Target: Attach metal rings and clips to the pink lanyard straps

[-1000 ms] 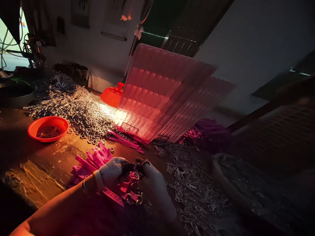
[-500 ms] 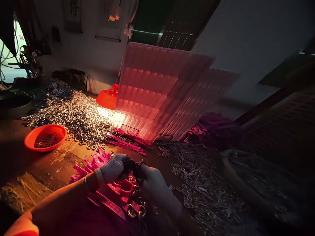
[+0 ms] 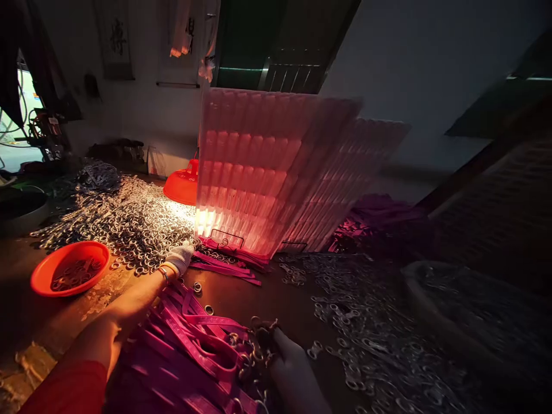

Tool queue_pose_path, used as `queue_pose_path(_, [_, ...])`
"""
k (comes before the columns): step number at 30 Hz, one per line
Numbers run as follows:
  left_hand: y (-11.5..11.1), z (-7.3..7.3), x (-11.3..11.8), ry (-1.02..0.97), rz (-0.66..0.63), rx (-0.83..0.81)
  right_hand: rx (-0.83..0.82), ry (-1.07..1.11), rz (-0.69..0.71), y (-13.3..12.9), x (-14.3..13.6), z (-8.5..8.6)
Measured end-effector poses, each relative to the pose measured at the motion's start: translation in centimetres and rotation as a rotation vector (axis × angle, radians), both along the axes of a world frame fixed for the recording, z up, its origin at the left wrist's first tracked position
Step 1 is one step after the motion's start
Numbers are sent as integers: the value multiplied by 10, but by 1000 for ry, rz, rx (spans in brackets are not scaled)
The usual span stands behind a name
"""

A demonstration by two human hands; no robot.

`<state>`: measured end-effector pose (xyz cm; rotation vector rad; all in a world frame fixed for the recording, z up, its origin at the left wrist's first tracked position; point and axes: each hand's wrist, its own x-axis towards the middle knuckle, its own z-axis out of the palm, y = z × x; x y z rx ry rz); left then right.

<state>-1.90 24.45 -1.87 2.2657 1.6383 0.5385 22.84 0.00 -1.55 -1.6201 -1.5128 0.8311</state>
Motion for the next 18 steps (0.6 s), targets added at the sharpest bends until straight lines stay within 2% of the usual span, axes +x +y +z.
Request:
queue_pose_path(2, [3,-2,-3,23,26,16,-6,30,-8,-5,4,-4])
queue_pose_path(4, [4,4,-10,28,18,53,-9,68,-32,-10,8,-8])
queue_pose_path(6, [-1,20,-19,6,-7,106,-6,99,-55,-14,13,-12])
queue_pose_path(8, [-13,42,-28,-32,-44,163,7,103,-60,-16,14,-12])
queue_pose_path(11, [-53,77,-33,-79,-156,223,121,84,-15,-15,4,3])
queue_pose_path(12, [-71,87,-30,-97,-232,230,182,91,23,-14,-3,12])
queue_pose_path(14, [-110,103,-22,-204,-502,201,281,131,131,-12,-21,31])
queue_pose_path(16, [-147,110,-13,-333,-696,88,304,178,263,-11,-39,49])
queue_pose_path(18, [-175,108,-7,-461,-764,-88,291,194,399,-13,-54,58])
